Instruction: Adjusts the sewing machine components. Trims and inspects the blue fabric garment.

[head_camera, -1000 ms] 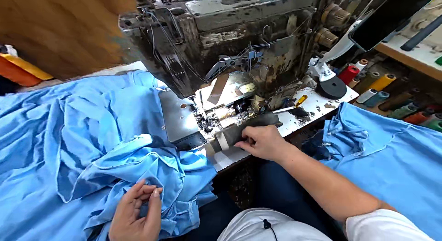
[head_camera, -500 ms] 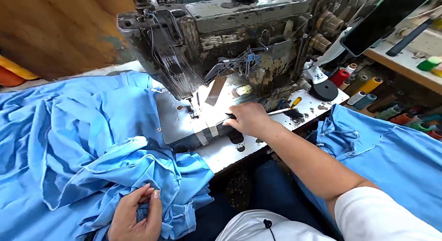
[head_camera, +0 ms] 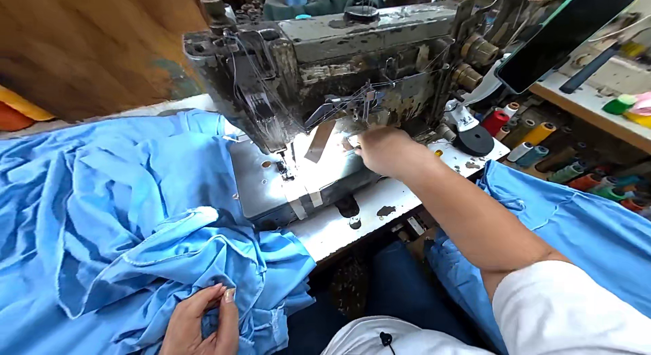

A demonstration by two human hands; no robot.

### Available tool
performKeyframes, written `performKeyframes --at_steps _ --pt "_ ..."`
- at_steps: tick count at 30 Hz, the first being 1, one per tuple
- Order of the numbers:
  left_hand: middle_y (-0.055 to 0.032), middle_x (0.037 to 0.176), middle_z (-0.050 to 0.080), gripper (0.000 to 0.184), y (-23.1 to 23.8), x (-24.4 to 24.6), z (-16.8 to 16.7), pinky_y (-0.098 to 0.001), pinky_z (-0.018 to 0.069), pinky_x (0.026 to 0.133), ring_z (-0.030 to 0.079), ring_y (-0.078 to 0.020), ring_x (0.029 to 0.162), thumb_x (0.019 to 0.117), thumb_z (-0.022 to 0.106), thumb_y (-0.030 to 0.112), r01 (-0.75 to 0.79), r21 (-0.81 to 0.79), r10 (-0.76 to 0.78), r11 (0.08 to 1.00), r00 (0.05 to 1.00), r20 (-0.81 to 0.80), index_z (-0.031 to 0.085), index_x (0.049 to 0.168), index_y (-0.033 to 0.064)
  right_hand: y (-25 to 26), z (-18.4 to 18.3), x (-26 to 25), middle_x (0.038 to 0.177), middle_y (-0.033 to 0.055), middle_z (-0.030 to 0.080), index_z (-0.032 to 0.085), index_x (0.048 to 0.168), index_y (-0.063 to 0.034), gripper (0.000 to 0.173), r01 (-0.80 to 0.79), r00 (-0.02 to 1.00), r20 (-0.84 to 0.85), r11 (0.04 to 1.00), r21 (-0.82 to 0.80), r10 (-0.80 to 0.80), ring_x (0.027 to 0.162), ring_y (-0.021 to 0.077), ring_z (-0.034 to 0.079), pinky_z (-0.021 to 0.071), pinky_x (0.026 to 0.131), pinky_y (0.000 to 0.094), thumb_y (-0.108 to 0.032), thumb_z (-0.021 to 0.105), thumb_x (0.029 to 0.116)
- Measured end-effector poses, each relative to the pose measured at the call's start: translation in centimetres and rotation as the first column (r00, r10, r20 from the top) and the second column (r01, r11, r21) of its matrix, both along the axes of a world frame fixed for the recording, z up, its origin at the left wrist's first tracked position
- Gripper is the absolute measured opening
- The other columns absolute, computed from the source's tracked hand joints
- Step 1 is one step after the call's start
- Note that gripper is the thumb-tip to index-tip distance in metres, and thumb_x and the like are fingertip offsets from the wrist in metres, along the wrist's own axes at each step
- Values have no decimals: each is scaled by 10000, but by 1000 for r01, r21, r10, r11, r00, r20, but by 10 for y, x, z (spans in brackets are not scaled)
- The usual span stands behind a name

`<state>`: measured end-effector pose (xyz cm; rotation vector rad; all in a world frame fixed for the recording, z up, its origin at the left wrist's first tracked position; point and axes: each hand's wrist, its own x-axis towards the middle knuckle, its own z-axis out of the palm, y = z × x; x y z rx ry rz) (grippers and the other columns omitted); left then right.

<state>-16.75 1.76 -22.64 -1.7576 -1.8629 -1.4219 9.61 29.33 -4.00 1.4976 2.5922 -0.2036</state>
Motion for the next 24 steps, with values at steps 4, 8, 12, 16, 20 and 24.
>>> performKeyframes --at_steps 4,8,12,16,20,24 --pt "-95 982 659 181 -1 0 -3 -185 531 860 648 -53 926 990 589 142 -7 15 7 1000 1000 2 612 1120 18 -20 9 105 954 1 720 775 1070 -124 157 -265 751 -575 946 189 325 827 110 675 587 770 327 -131 633 1002" --pt "-114 937 674 194 2 1 -2 -208 541 835 655 -85 887 990 594 168 -35 18 36 999 999 -20 636 1086 4 52 30 178 851 -101 621 610 1182 -129 194 410 7 -991 903 125 134 536 1 492 446 484 178 -168 581 994" --pt "-131 926 679 212 0 2 1 -232 552 827 664 -110 872 991 596 171 -50 5 50 999 999 -15 642 1087 -12 135 30 185 872 -117 609 568 1208 -334 199 118 -101 -949 943 -311 -300 658 21 548 481 586 222 -286 444 1060" --pt "-132 940 676 217 3 4 0 -237 554 831 662 -109 883 987 595 164 -82 16 82 996 997 -7 641 1099 -17 165 38 194 602 -134 456 551 801 -315 334 107 58 -907 906 -409 -417 480 -6 387 352 463 184 -522 448 1042" --pt "-142 921 671 220 5 5 1 -213 543 819 657 -105 865 990 586 164 -91 11 91 996 996 -16 641 1080 -29 111 85 134 772 -107 492 479 1026 -252 372 339 259 -826 848 -407 -501 617 -40 500 439 554 149 -526 240 1104" --pt "-143 913 671 219 6 6 1 -212 538 810 653 -108 851 989 573 160 -101 2 101 995 994 -48 643 1071 -30 65 91 98 863 -95 492 471 1114 -188 250 321 63 -899 861 -394 -434 717 -87 510 446 653 95 -314 257 1137"
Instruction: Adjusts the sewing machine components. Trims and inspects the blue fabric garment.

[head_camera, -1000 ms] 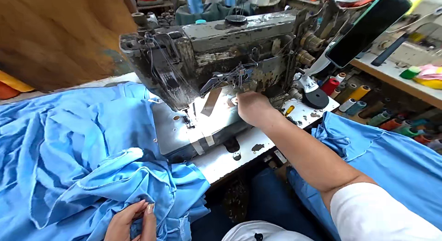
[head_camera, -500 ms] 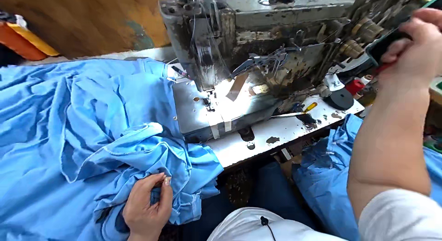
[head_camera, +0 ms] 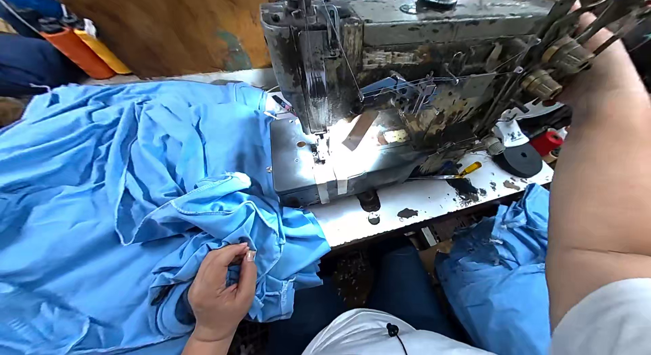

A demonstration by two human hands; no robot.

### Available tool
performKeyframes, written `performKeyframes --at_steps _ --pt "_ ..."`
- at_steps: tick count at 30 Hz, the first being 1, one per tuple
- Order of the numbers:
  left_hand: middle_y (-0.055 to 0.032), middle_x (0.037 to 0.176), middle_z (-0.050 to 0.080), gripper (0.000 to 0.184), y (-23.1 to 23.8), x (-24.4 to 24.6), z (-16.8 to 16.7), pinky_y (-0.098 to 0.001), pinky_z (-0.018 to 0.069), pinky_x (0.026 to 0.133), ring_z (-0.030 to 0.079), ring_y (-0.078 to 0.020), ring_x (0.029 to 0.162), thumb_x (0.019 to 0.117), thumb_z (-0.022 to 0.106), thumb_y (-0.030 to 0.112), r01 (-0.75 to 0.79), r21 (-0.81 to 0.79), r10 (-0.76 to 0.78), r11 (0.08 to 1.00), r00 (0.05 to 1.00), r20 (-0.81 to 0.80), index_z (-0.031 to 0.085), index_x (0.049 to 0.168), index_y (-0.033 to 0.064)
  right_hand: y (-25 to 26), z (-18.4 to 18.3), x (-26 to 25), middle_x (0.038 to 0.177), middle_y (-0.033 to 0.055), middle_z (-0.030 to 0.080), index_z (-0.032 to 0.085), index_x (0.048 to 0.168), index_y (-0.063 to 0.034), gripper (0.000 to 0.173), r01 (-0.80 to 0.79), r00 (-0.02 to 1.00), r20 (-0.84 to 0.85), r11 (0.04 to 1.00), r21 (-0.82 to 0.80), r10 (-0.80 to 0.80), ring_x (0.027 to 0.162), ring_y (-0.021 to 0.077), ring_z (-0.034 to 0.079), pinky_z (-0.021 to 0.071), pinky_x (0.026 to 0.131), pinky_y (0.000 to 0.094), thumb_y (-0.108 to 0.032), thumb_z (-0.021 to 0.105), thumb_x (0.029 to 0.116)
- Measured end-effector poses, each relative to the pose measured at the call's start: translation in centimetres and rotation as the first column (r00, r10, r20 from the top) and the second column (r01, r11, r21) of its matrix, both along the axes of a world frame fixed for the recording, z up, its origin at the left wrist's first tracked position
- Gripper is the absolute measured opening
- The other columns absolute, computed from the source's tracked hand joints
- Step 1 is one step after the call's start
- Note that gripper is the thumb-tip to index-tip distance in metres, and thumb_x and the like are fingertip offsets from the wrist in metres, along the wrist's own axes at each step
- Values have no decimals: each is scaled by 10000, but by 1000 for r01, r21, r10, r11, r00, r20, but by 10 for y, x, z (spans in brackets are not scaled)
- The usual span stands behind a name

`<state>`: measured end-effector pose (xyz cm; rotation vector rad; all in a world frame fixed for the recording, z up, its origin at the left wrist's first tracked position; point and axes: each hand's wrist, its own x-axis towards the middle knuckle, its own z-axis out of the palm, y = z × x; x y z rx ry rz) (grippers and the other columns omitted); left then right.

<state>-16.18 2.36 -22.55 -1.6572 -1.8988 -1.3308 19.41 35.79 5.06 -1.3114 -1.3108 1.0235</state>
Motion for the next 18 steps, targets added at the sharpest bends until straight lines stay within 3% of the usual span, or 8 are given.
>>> performKeyframes --at_steps 3,6,7,10,11,13,15,18 --pt "-150 913 669 222 -1 0 2 -214 535 813 651 -112 854 983 576 158 7 -5 -7 1000 1000 -9 642 1066 -37 53 -13 42 947 -66 520 466 1171 -98 203 -325 928 246 931 168 280 836 -117 534 468 744 70 -114 269 1123" --pt "-164 918 676 236 0 1 1 -221 537 817 657 -123 859 982 574 156 6 -1 -6 1000 1000 -11 651 1067 -50 89 -9 56 1209 76 560 493 1356 30 306 -274 787 604 949 159 126 1063 -29 517 415 943 143 -21 398 1070" --pt "-171 916 675 239 -1 0 1 -226 538 816 658 -132 859 984 570 156 1 -2 -1 1000 1000 -12 651 1067 -53 93 -8 57 1185 45 545 483 1357 15 304 -283 767 627 948 143 135 1043 -65 507 416 917 115 -37 394 1072" --pt "-178 926 685 259 -1 1 0 -238 546 805 664 -135 850 978 575 160 -6 -21 6 1000 1000 27 664 1071 -65 92 -9 54 1100 0 511 481 1322 -11 278 -293 826 534 947 130 182 961 -80 488 420 855 107 -68 326 1098" --pt "-164 945 691 279 -1 4 5 -229 549 794 664 -112 849 977 583 175 3 -48 0 999 997 76 670 1086 -66 84 -11 50 1059 -51 509 482 1274 -83 250 -207 883 453 969 131 127 938 -100 501 440 845 100 -145 295 1120" --pt "-88 985 689 299 3 14 31 -181 560 752 657 -31 834 994 602 192 92 -79 -72 993 971 228 663 1136 -63 64 -22 45 1015 -61 568 553 1190 -151 214 141 958 217 968 206 -186 909 -28 567 494 847 192 -304 435 1097" --pt "-57 999 693 275 17 26 68 -209 592 723 670 -36 811 1014 622 192 208 -30 -192 978 942 275 671 1138 -47 65 -51 75 1007 37 663 636 1203 -31 335 332 938 -66 820 466 -342 822 100 650 564 740 296 -286 632 987" --pt "-103 1030 682 254 63 35 111 -275 603 747 674 -87 818 1014 618 183 290 -64 -266 955 931 252 694 1117 -36 -16 -90 52 946 24 612 511 1296 67 309 339 940 -279 643 687 -198 611 75 553 530 560 258 -108 491 1042"
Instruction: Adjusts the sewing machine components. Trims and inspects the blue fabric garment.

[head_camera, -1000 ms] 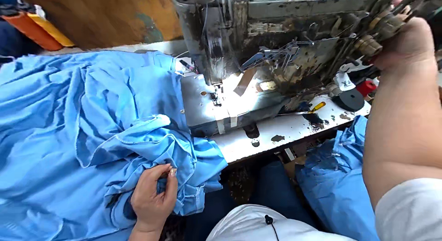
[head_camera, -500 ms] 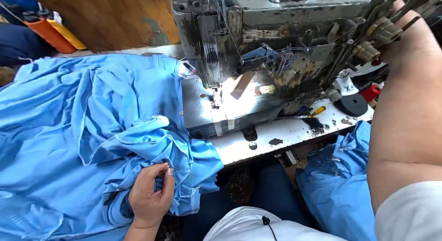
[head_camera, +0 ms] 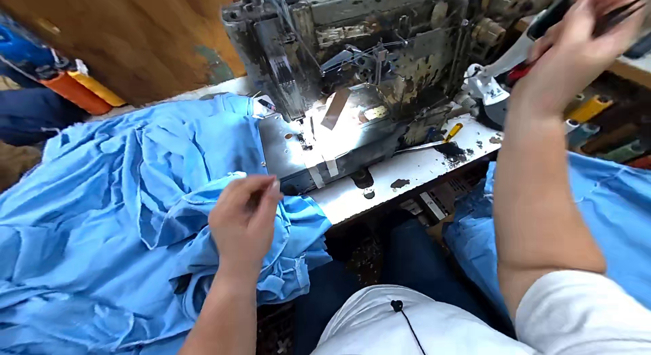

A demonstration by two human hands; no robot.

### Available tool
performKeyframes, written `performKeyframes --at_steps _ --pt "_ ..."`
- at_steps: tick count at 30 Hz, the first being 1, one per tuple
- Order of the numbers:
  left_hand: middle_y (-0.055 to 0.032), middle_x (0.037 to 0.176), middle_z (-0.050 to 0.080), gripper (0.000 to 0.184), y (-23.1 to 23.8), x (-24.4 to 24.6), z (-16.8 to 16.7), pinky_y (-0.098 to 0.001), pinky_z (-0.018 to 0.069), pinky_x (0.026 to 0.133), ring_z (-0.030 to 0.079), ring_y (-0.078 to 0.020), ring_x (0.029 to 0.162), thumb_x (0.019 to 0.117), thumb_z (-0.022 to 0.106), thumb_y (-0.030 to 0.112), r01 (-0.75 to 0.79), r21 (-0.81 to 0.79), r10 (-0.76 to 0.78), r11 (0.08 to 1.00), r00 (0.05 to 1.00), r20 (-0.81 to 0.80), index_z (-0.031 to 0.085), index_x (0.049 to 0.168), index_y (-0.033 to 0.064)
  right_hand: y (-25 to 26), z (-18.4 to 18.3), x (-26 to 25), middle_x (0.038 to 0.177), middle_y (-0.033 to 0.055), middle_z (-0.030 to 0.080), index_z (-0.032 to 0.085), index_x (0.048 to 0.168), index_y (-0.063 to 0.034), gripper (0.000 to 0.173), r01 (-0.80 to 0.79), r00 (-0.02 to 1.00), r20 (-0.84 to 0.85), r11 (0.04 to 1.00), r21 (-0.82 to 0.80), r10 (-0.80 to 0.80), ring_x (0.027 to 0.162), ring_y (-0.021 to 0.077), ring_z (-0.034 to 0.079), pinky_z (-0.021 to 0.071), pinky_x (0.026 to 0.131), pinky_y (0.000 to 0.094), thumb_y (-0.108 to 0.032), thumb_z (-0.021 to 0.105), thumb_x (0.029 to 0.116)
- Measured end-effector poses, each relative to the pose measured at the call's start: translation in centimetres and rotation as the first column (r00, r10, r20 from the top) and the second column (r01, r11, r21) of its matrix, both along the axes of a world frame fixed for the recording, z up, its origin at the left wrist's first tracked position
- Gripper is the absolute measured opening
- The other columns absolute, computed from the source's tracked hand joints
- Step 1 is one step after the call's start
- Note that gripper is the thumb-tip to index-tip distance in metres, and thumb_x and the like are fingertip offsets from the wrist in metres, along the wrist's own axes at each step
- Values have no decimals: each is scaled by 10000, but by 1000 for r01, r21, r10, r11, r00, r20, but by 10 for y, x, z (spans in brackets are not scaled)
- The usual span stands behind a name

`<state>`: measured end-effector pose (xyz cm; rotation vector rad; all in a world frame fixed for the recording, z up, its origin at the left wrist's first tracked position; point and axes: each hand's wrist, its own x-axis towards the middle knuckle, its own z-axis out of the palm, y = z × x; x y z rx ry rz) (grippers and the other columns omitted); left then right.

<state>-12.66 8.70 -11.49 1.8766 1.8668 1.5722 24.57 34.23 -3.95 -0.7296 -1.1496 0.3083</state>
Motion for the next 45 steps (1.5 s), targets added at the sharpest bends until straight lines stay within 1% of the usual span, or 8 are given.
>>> performKeyframes --at_steps 4,9,16,23,28,35,40,45 --pt "-188 1130 688 212 81 0 17 -395 564 842 675 -216 929 985 601 113 -104 -173 82 979 988 -129 729 1077 -29 -86 -112 -66 878 50 671 587 1280 76 325 -362 869 304 920 -150 391 638 61 572 519 592 253 -60 387 1064" --pt "-192 1086 705 140 115 5 14 -517 510 918 671 -295 1023 962 628 69 -200 -238 127 950 949 -290 731 988 -23 -83 -197 -84 701 69 628 679 1249 10 376 -366 719 470 854 -369 511 560 144 576 532 536 339 -80 398 1016" --pt "-155 1001 701 176 114 -1 -2 -394 541 807 663 -191 860 997 610 114 -160 -126 117 979 949 -294 724 973 -18 -77 -198 -81 688 39 599 694 1198 8 361 -435 710 419 821 -371 565 567 98 556 513 536 280 -80 405 1000" --pt "-32 990 700 137 111 -1 -3 -240 563 765 651 -23 820 926 676 100 -109 -170 111 980 994 6 713 1038 30 -79 -201 -82 669 23 578 714 1149 11 332 -438 730 425 844 -310 535 571 83 527 489 548 265 -68 439 980" --pt "-101 948 696 170 116 -2 -4 -288 526 760 632 -86 805 987 644 143 -169 -121 140 978 965 -221 719 940 -2 -79 -202 -81 678 23 592 714 1143 19 329 -443 728 433 847 -295 532 572 71 523 480 547 247 -69 441 981" --pt "114 834 703 121 107 -6 -6 -182 561 691 647 25 719 937 590 12 91 -92 -73 992 980 184 668 990 88 -86 -187 -76 716 94 615 698 1136 58 322 -440 711 419 822 -360 564 598 123 552 518 585 300 -54 455 957" --pt "73 824 680 114 104 -4 2 -195 578 667 655 7 689 1034 525 103 32 -207 -1 978 989 150 620 1084 64 -78 -200 -80 677 25 595 711 1138 21 331 -451 715 420 827 -335 559 566 81 538 497 541 261 -70 434 982" --pt "62 738 657 124 47 26 22 -200 548 582 615 -24 604 991 570 112 127 -399 -26 908 968 249 670 1056 80 -91 -165 -86 684 30 614 697 1164 -7 303 -465 689 167 606 -646 706 541 88 546 491 517 272 -88 435 1035"
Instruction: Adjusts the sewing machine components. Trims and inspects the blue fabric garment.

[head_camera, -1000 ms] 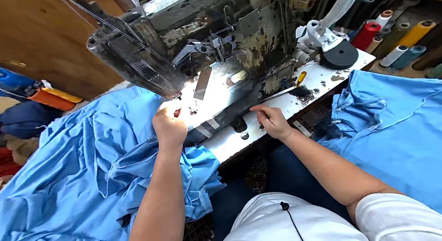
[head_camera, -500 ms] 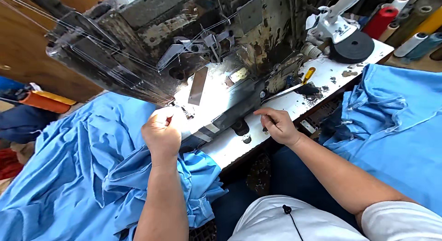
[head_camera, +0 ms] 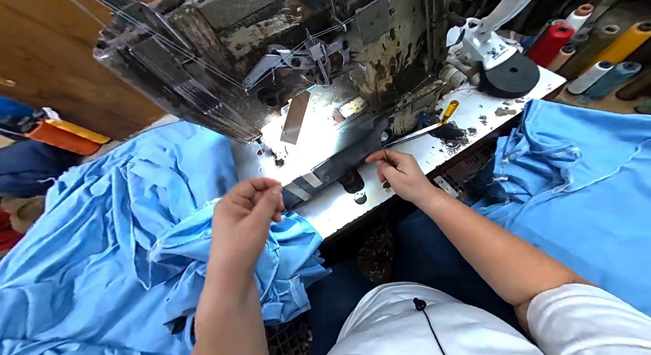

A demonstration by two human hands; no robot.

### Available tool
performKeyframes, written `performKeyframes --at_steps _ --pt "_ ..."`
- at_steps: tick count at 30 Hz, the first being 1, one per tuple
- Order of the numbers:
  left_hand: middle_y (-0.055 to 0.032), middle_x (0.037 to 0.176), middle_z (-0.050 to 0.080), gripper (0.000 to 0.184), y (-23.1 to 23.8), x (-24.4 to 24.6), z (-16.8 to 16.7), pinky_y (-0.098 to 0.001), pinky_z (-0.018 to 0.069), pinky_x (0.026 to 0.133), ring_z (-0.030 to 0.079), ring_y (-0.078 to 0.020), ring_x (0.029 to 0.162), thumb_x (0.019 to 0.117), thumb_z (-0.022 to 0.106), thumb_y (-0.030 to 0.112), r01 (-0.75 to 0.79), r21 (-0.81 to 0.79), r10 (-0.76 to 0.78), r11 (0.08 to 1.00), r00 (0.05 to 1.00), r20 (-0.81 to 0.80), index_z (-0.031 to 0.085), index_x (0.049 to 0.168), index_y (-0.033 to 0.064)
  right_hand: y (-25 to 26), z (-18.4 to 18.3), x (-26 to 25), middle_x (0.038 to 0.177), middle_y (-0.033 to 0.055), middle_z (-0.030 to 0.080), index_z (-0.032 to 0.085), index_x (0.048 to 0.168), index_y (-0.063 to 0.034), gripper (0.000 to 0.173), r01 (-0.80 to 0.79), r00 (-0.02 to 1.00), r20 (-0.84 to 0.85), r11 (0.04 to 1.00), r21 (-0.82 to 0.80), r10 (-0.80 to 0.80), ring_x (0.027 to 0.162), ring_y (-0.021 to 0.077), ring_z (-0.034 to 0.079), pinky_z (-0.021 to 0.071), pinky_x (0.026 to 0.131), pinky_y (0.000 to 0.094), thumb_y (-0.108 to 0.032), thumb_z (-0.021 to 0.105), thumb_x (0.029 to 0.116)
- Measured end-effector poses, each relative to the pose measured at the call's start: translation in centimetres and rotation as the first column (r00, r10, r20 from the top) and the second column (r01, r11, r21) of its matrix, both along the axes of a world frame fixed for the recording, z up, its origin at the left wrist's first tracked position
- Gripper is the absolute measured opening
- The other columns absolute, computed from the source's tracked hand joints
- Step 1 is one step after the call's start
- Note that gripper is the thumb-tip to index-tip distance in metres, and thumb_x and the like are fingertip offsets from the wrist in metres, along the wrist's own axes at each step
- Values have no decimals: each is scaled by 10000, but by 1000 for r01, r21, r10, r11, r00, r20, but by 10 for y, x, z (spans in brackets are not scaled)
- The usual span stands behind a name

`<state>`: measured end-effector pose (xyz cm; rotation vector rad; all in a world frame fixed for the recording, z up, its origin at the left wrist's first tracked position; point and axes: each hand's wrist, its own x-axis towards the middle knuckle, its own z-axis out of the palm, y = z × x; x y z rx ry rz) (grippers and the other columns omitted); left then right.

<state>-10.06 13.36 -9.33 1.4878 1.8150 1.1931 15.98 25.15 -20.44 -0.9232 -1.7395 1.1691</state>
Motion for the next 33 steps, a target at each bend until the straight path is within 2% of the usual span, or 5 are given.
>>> performKeyframes --at_steps 8,14,23,28,33 --pt "41 827 723 229 -60 52 -55 -242 584 637 667 -25 682 991 553 248 181 -104 -208 978 894 -396 742 1021 122 -62 69 -69 721 22 654 694 1163 8 224 -453 869 -418 764 -459 264 461 7 432 361 437 156 -162 602 1049" --pt "-177 1394 621 263 -29 29 -31 -629 311 1200 560 -302 1360 1053 504 95 602 178 -256 778 563 -785 675 1244 33 -73 41 -43 692 -36 614 716 931 -20 151 -259 958 -161 959 -114 240 609 -19 544 467 592 165 -110 615 999" --pt "-162 1069 663 190 2 6 18 -398 576 838 672 -275 974 982 549 48 675 -14 -380 738 399 -834 728 1015 -7 -52 31 5 724 -7 648 736 939 -50 145 -241 969 79 968 67 235 611 28 566 483 569 209 -149 651 1001" --pt "-169 1054 664 206 12 4 22 -425 587 796 686 -293 938 1013 523 77 665 -75 -368 743 312 -876 703 977 -16 -42 63 3 1235 121 648 600 1448 -162 554 -174 797 585 985 -14 149 1090 276 655 545 888 537 -506 588 1014" --pt "-146 1051 660 215 19 15 27 -407 580 787 679 -274 933 1021 517 99 677 -86 -390 731 312 -866 705 975 3 -52 97 -21 1025 63 705 748 1237 -137 323 -325 797 558 942 78 229 961 208 679 559 799 447 -339 585 1044"
